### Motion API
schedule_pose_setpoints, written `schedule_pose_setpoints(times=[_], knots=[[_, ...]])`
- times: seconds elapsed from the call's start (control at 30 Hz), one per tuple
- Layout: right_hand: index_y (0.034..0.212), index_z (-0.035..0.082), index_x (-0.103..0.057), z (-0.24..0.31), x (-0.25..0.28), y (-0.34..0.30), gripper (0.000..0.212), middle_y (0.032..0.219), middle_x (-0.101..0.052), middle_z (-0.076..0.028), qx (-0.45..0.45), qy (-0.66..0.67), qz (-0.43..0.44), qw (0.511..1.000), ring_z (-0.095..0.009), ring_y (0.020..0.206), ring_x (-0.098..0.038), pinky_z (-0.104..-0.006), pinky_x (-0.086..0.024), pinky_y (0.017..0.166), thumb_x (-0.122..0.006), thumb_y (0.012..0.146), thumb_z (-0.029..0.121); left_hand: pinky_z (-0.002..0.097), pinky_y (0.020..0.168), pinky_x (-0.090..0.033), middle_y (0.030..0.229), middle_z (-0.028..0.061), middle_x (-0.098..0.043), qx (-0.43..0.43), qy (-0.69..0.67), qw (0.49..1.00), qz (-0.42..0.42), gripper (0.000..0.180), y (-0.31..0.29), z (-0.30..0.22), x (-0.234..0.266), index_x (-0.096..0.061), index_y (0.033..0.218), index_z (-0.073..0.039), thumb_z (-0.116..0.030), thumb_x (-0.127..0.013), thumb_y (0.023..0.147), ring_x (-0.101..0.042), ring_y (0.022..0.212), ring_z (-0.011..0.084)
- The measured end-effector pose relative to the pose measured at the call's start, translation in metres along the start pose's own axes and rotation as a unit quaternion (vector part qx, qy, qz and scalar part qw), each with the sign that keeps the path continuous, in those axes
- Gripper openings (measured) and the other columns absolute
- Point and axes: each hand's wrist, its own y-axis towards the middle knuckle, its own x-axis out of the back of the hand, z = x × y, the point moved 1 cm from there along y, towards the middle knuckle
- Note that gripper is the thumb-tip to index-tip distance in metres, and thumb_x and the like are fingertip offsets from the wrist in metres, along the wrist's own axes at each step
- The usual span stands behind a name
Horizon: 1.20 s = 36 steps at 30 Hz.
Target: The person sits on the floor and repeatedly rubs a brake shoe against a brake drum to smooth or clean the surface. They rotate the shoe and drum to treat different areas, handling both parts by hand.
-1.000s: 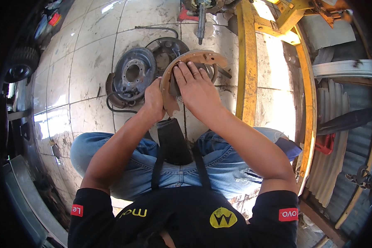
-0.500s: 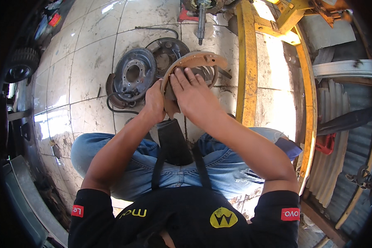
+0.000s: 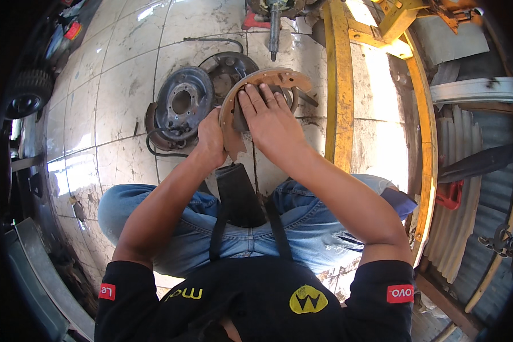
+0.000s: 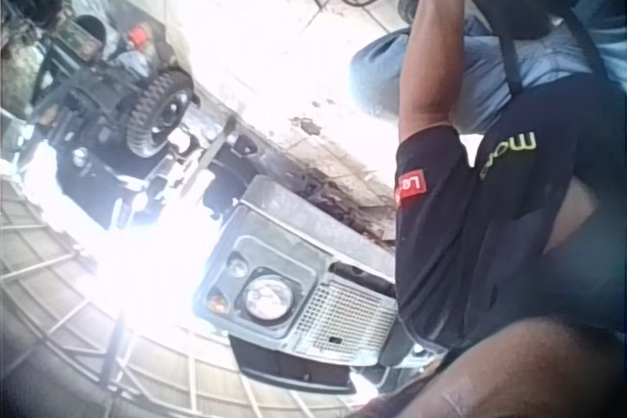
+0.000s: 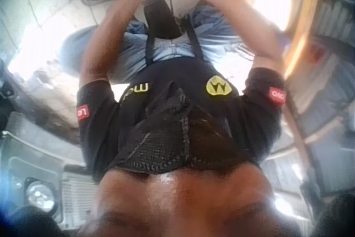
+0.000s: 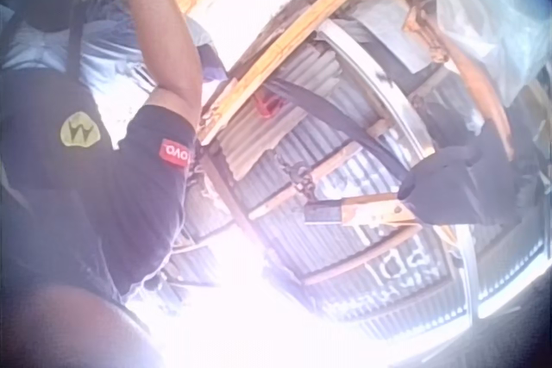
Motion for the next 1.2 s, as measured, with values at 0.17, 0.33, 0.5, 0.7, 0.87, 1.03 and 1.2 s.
schedule_pose_setpoints(times=[0.17, 0.33, 0.5, 0.7, 0.87, 1.03, 1.2], knots=[[0.140, -0.005, -0.044, 0.008, 0.002, -0.007, 0.054, 0.147, -0.042, -0.025, 0.020, 0.027, 0.015, 0.999, -0.042, 0.135, -0.044, -0.0488, -0.039, 0.109, -0.053, 0.088, 0.008, 0.0387, 0.075, -0.052, 0.101, 0.0044, -0.062, -0.016, -0.013, 1.000, 0.019, 0.032, -0.004, 0.002, -0.001, -0.059, 0.113, -0.013, -0.032, -0.037, 0.100, -0.061, 0.090, 0.0205], [0.140, -0.005, -0.044, -0.007, 0.000, -0.001, 0.053, 0.148, -0.042, -0.024, -0.022, -0.027, 0.013, 0.999, -0.042, 0.135, -0.044, -0.0496, -0.038, 0.110, -0.052, 0.089, 0.008, 0.0398, 0.075, -0.052, 0.101, 0.0047, -0.061, -0.014, 0.008, 1.000, -0.004, 0.033, -0.003, 0.000, -0.001, -0.060, 0.113, -0.012, -0.033, -0.038, 0.100, -0.061, 0.089, 0.0204], [0.141, -0.004, -0.043, 0.004, 0.000, -0.005, 0.054, 0.148, -0.042, -0.023, 0.029, 0.006, 0.020, 0.999, -0.042, 0.135, -0.044, -0.0496, -0.037, 0.111, -0.051, 0.089, 0.009, 0.0398, 0.074, -0.052, 0.099, 0.0043, -0.061, -0.022, -0.008, 1.000, 0.008, 0.032, 0.001, 0.004, 0.003, -0.059, 0.113, -0.012, -0.033, -0.039, 0.100, -0.061, 0.088, 0.0196], [0.141, -0.003, -0.043, -0.001, 0.004, -0.003, 0.055, 0.150, -0.040, -0.023, -0.006, -0.006, 0.027, 1.000, -0.042, 0.136, -0.043, -0.0496, -0.037, 0.111, -0.051, 0.089, 0.008, 0.0396, 0.073, -0.052, 0.098, 0.0050, -0.062, -0.040, -0.009, 0.999, 0.016, 0.031, 0.009, 0.009, 0.007, -0.060, 0.111, -0.012, -0.032, -0.040, 0.100, -0.061, 0.088, 0.0201], [0.141, -0.003, -0.044, -0.006, -0.003, -0.002, 0.055, 0.149, -0.040, -0.024, 0.015, -0.012, 0.003, 1.000, -0.044, 0.135, -0.044, -0.0501, -0.038, 0.110, -0.053, 0.088, 0.009, 0.0383, 0.074, -0.052, 0.100, 0.0052, -0.063, -0.020, -0.004, 1.000, 0.012, 0.031, -0.003, 0.000, -0.001, -0.061, 0.110, -0.012, -0.033, -0.040, 0.100, -0.062, 0.089, 0.0201], [0.141, -0.003, -0.044, 0.003, 0.003, -0.005, 0.054, 0.148, -0.042, -0.024, 0.013, 0.013, 0.028, 0.999, -0.043, 0.135, -0.044, -0.0502, -0.038, 0.110, -0.051, 0.089, 0.008, 0.0391, 0.072, -0.052, 0.098, 0.0044, -0.062, -0.036, -0.028, 0.999, 0.008, 0.032, 0.006, 0.008, 0.003, -0.061, 0.110, -0.012, -0.033, -0.040, 0.100, -0.061, 0.085, 0.0200], [0.141, -0.003, -0.044, -0.017, -0.004, -0.001, 0.053, 0.146, -0.044, -0.023, -0.006, -0.019, -0.010, 1.000, -0.042, 0.134, -0.045, -0.0502, -0.039, 0.109, -0.051, 0.089, 0.007, 0.0375, 0.074, -0.051, 0.096, 0.0037, -0.062, -0.014, 0.000, 1.000, 0.007, 0.032, 0.000, 0.003, -0.001, -0.061, 0.112, -0.012, -0.033, -0.040, 0.100, -0.060, 0.084, 0.0191]])
